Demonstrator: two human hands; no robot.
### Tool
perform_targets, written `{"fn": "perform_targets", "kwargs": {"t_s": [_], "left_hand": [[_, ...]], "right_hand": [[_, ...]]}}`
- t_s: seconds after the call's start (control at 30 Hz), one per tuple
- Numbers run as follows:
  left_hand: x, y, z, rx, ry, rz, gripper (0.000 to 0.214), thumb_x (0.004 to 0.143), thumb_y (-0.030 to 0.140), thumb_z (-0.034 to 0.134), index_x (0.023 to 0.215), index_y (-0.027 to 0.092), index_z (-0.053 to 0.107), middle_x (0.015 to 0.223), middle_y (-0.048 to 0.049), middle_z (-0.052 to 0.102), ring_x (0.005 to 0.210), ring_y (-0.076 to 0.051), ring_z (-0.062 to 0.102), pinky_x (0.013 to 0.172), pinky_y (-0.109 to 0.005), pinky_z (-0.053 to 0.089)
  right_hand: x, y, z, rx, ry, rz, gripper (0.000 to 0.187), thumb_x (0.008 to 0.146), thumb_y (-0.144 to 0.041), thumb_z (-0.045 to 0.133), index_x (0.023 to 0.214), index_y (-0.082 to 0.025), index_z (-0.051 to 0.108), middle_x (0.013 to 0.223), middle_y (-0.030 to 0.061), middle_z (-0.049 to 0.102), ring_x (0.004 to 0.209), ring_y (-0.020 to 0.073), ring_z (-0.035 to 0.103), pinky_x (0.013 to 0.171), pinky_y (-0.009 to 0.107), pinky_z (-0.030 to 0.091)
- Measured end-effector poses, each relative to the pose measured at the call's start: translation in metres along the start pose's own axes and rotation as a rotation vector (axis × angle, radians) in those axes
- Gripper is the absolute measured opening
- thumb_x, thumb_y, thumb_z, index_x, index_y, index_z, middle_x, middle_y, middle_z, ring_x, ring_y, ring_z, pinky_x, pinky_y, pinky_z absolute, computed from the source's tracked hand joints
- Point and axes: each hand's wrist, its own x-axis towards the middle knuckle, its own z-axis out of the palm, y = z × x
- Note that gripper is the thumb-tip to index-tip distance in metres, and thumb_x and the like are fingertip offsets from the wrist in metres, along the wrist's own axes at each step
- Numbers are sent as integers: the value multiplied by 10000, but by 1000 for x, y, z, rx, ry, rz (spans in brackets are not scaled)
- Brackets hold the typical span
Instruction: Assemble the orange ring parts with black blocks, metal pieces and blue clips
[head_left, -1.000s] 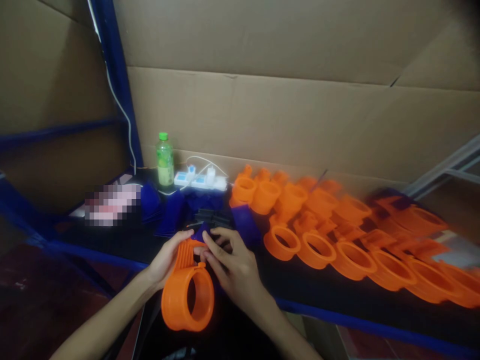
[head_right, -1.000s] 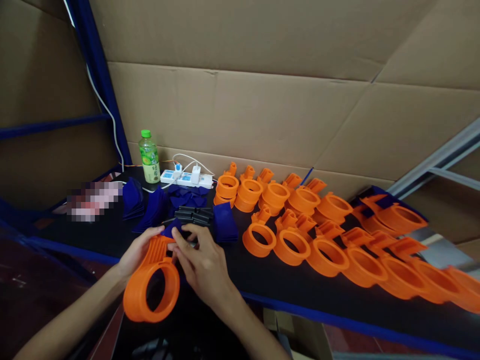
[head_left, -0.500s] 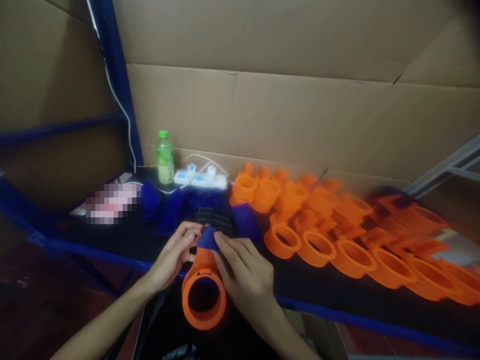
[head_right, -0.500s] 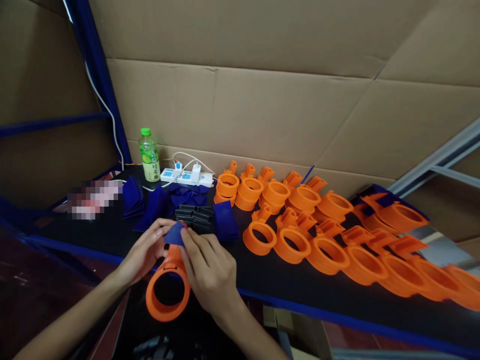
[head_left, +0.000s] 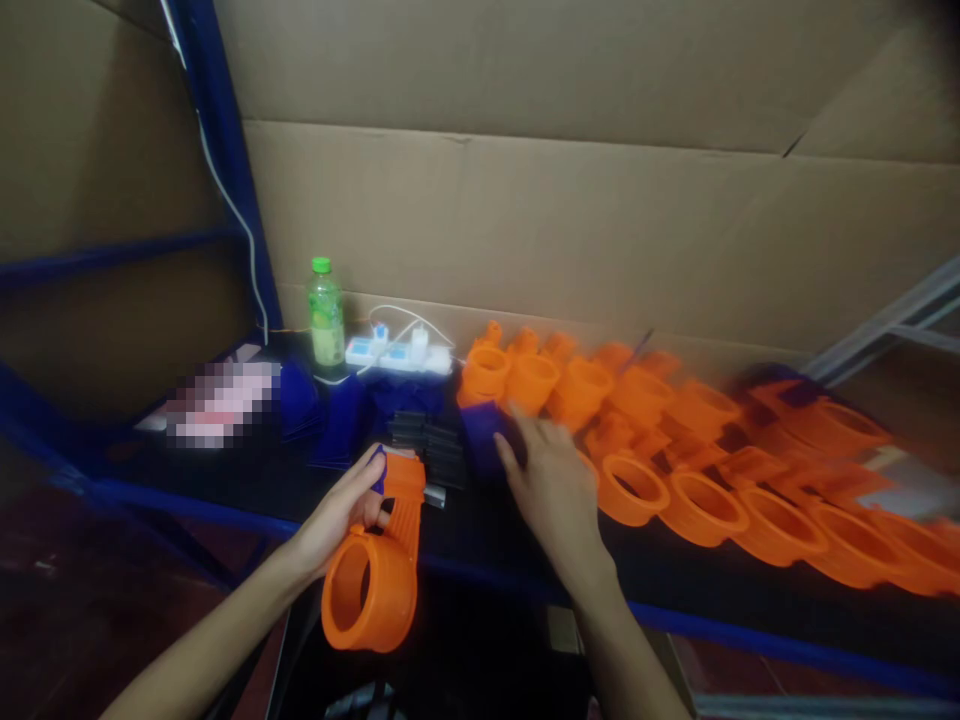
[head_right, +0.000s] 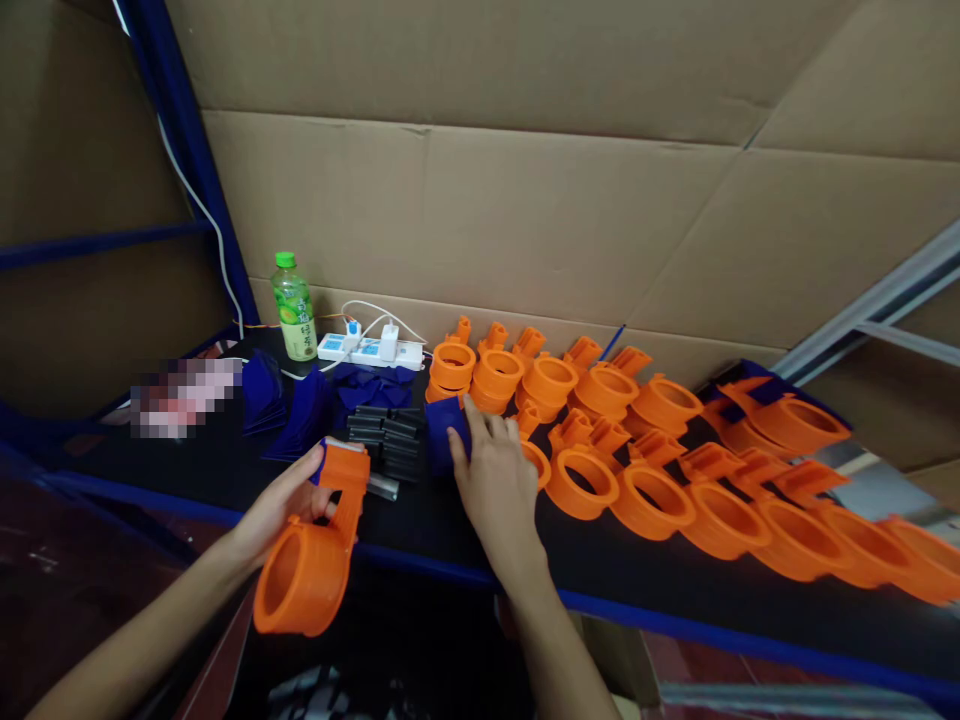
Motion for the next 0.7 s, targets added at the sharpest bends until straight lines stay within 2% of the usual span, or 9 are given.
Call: {"fn": "perform_targets", "kwargs": {"t_s": [0.07, 0.2, 0.33, 0.57, 0.7], "left_hand": [[-1, -2, -1, -7, 60, -5, 634, 867, 613, 615, 1281, 133, 603, 721, -94, 732, 592, -239, 711, 586, -317, 548], [-1, -6, -6, 20, 204, 106, 631, 831, 495, 728, 1358, 190, 561, 761, -46, 731, 547, -170, 676, 537, -251, 506], [1, -6, -4, 48, 185, 131, 614, 832, 518, 712, 1310, 147, 608, 688, -40, 708, 520, -179, 666, 503, -252, 500], [1, -4, 4, 91, 149, 188, 532, 857, 489, 695, 1274, 164, 632, 785, -69, 740, 549, -189, 686, 517, -267, 530], [0, -5, 3, 71, 147, 214, 528, 861, 488, 692, 1284, 180, 617, 834, -73, 741, 569, -187, 696, 551, -280, 553]], "right_hand": [[0, 2, 4, -59, -36, 0, 397, 988, -351, 527, 1359, -229, 595, 1060, 99, 684, 925, 242, 607, 589, 301, 417], [-2, 2, 7, -72, -4, -10, 351, 991, -315, 525, 1315, -223, 626, 1032, 94, 694, 937, 236, 588, 622, 303, 397], [-3, 4, 9, -73, -13, -4, 288, 980, -303, 545, 1211, -201, 683, 957, 92, 711, 919, 239, 588, 638, 309, 375], [-5, 4, 11, -136, -76, 15, 200, 954, -263, 577, 1074, -185, 717, 829, 94, 687, 865, 237, 604, 609, 305, 316], [-4, 6, 12, -98, -53, 29, 203, 962, -239, 551, 1058, -191, 722, 807, 89, 682, 836, 224, 607, 612, 297, 316]]}}
